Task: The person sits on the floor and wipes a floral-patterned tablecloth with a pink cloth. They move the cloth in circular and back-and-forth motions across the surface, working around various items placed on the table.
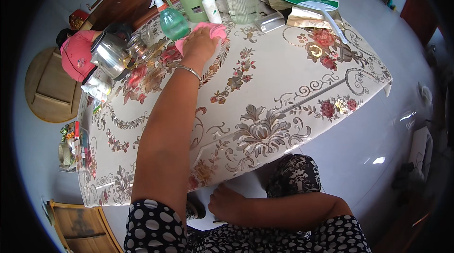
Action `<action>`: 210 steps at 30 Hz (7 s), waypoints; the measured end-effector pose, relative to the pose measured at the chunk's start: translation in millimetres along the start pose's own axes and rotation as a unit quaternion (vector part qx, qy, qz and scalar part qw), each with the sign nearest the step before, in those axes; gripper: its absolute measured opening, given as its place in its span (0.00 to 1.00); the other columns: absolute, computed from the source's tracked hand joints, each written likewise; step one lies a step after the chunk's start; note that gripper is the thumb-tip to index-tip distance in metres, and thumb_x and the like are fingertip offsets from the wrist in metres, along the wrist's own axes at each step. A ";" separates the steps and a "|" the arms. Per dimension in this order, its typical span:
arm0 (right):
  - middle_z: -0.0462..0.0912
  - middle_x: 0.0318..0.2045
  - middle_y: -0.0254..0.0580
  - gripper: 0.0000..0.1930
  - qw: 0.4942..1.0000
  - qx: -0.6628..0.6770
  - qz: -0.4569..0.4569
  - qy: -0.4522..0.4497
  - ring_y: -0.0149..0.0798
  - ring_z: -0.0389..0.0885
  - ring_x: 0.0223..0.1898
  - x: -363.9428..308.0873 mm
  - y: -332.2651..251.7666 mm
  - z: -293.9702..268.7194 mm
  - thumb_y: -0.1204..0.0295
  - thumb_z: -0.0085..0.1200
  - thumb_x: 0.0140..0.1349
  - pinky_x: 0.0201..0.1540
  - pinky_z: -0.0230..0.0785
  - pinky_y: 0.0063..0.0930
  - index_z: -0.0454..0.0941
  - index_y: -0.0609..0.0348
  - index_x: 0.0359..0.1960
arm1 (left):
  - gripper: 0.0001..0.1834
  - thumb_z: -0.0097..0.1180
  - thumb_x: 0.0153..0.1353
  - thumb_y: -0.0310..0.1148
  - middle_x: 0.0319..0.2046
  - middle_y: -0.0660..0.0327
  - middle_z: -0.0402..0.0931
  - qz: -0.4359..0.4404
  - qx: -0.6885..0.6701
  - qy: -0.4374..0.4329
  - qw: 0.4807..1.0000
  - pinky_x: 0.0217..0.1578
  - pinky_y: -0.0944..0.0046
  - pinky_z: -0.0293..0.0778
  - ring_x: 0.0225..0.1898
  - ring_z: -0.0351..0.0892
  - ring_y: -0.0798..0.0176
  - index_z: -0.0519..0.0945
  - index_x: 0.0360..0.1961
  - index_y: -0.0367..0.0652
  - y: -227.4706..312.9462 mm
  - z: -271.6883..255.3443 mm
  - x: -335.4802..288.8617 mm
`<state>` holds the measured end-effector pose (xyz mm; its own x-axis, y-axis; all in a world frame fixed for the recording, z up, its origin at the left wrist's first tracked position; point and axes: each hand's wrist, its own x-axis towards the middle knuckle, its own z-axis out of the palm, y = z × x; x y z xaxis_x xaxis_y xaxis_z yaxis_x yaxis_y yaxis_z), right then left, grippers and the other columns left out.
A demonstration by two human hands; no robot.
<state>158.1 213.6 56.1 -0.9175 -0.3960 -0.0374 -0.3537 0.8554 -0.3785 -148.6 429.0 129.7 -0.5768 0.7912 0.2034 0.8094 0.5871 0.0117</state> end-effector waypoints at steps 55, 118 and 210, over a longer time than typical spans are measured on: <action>0.70 0.58 0.41 0.29 0.945 -0.111 0.054 0.304 0.49 0.66 0.60 17.6 101.8 -123.7 0.55 0.60 0.53 0.64 0.57 0.41 0.71 0.47 0.58 | 0.28 0.49 0.65 0.39 0.63 0.46 0.60 -0.056 -0.097 0.284 0.952 0.64 0.50 0.51 0.66 0.54 0.42 0.62 0.62 0.35 -205.9 -84.3 -408.0; 0.63 0.65 0.38 0.32 0.618 -0.192 0.704 0.292 0.48 0.60 0.65 -335.2 310.2 -173.9 0.43 0.42 0.59 0.64 0.53 0.48 0.64 0.44 0.63 | 0.19 0.47 0.66 0.33 0.56 0.46 0.68 -0.154 -0.094 0.228 0.957 0.57 0.55 0.62 0.57 0.67 0.45 0.71 0.55 0.35 -204.3 -67.3 -409.1; 0.75 0.53 0.49 0.21 0.853 -0.156 0.306 0.392 0.48 0.72 0.55 -91.9 202.9 -132.9 0.62 0.56 0.58 0.60 0.63 0.36 0.73 0.55 0.53 | 0.17 0.47 0.63 0.30 0.51 0.49 0.72 -0.078 -0.002 0.226 0.971 0.57 0.49 0.61 0.56 0.65 0.41 0.71 0.53 0.38 -224.2 -60.5 -413.7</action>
<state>146.6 467.8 105.7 -0.7435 0.3980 0.5375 0.3170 0.9173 -0.2408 -84.8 -40.3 102.1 -0.5864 0.5355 0.6078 0.7162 0.6933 0.0802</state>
